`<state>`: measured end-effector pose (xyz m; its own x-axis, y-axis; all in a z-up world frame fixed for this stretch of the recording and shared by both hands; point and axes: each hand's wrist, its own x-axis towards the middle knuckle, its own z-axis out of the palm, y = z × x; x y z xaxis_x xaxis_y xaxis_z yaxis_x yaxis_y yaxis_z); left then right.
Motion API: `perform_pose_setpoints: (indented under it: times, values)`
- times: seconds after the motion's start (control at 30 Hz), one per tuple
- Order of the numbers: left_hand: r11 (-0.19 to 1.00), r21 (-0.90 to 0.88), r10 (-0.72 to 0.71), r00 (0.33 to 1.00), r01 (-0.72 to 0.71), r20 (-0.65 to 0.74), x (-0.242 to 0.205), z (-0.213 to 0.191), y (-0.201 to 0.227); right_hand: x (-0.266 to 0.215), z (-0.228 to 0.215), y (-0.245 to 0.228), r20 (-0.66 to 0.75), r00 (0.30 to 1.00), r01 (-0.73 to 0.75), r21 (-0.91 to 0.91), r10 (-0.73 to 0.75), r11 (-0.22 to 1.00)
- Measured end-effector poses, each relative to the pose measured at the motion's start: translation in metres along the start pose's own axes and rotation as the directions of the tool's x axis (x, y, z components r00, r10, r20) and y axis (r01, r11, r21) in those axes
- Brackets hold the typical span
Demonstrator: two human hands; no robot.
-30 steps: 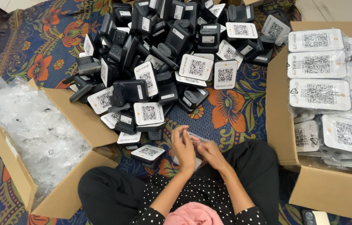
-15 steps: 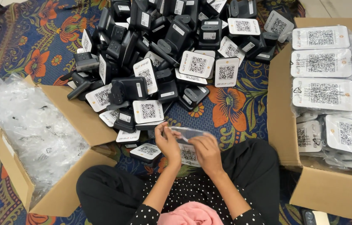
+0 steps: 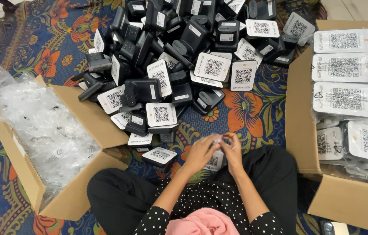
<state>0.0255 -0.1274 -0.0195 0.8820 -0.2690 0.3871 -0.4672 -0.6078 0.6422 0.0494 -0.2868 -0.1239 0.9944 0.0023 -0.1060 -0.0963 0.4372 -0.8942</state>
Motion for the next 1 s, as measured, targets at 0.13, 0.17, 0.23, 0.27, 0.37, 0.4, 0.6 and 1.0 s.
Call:
perform_pose_setpoints:
  times: [0.13,0.17,0.23,0.27,0.37,0.4,0.6,1.0]
  values:
    - [0.987,0.161,-0.023,0.980,-0.009,0.196,-0.009,0.007,-0.009,0.001,-0.003,0.016,-0.005,0.999,0.054,-0.024,-0.054,0.998]
    - [0.973,0.230,-0.070,0.965,0.010,0.254,-0.011,0.011,-0.015,-0.001,-0.004,0.019,-0.015,1.000,-0.023,-0.048,0.022,0.999]
    - [0.954,0.299,-0.111,0.946,0.015,0.305,-0.009,0.016,-0.026,0.001,-0.003,0.020,-0.026,0.996,-0.091,-0.073,0.089,0.993]
    - [0.950,0.305,-0.169,0.936,0.071,0.310,-0.008,0.019,-0.030,0.001,-0.001,0.020,-0.030,0.999,-0.017,-0.169,0.012,0.985]
    - [0.922,0.320,-0.306,0.916,0.218,0.259,0.001,0.019,-0.043,-0.006,0.011,0.001,-0.033,0.999,0.008,-0.248,-0.016,0.969]
    - [0.893,0.322,-0.389,0.899,0.315,0.199,0.007,0.019,-0.048,-0.009,0.016,-0.010,-0.033,0.999,-0.044,-0.232,0.038,0.972]
    - [0.946,0.132,-0.321,0.907,0.295,0.272,0.078,-0.013,-0.012,-0.031,0.029,-0.141,0.241,0.915,0.404,-0.597,-0.325,0.693]
    - [0.950,-0.140,0.292,0.952,-0.279,0.086,0.212,0.086,0.182,-0.029,-0.129,-0.235,-0.352,0.862,0.323,-0.172,-0.365,0.931]
